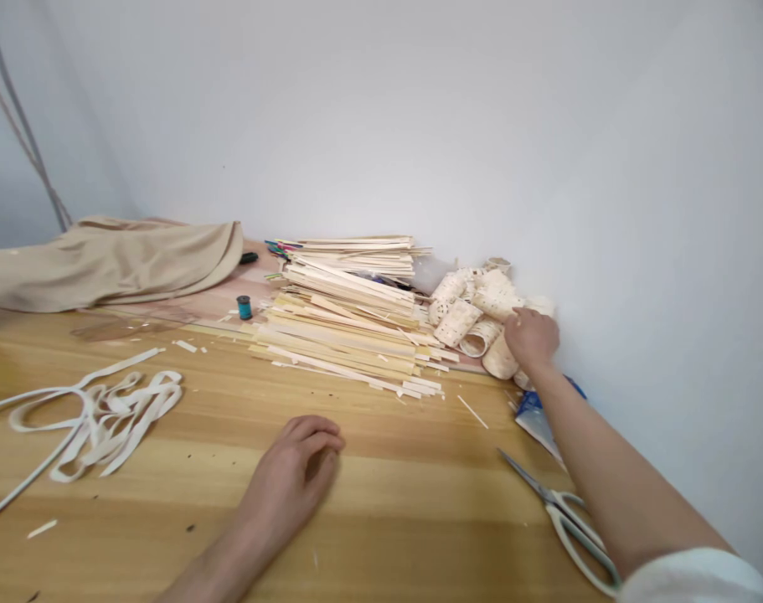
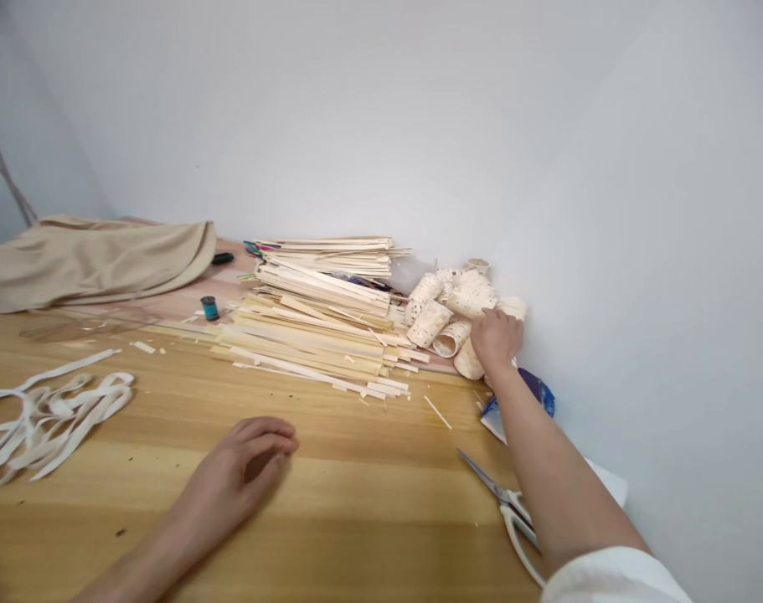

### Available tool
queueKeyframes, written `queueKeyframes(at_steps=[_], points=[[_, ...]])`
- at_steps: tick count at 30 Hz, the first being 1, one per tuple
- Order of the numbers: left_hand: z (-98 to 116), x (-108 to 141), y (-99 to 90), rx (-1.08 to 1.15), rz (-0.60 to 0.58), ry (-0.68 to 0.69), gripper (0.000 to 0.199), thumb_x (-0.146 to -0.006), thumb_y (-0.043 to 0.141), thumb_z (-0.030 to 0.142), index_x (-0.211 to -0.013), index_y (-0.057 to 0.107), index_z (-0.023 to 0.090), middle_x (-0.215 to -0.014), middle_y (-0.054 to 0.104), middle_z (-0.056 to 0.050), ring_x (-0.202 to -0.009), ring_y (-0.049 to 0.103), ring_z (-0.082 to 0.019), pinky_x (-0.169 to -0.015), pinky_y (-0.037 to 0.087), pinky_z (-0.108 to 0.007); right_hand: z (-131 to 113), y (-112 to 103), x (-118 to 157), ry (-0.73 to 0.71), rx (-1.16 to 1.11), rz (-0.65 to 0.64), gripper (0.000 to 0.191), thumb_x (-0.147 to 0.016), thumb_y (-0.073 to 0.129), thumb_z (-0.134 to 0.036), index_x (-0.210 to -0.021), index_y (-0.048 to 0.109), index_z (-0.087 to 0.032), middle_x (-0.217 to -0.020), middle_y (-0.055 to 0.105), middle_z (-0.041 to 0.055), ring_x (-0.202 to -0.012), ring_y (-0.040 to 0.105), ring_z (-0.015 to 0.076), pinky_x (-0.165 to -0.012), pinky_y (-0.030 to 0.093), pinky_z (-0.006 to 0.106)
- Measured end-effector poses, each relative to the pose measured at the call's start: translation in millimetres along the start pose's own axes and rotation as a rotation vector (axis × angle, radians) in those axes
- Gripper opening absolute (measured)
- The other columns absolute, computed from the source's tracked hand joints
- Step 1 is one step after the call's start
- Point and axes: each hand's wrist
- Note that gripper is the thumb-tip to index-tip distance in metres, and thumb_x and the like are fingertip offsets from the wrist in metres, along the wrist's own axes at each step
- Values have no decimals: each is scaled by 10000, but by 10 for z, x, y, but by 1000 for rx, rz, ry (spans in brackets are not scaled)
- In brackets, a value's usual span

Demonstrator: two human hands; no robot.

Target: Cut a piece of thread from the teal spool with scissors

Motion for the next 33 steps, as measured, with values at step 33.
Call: queueKeyframes(at_steps=[33], points=[[-127,36,75,-26,43,66,222,-847,495,269,-846,715,245,-1020,672,-73,-1016,595,-256,-894,501,-425,-370,24,697,-49,-376,72,337,-777,461,-140,-1073,620,-165,-1201,607,98,-1129,487,261,-975,393,383]])
Point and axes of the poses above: each hand's wrist, its own x-axis away from the middle knuckle, its own y-axis out of the palm, z = x × y
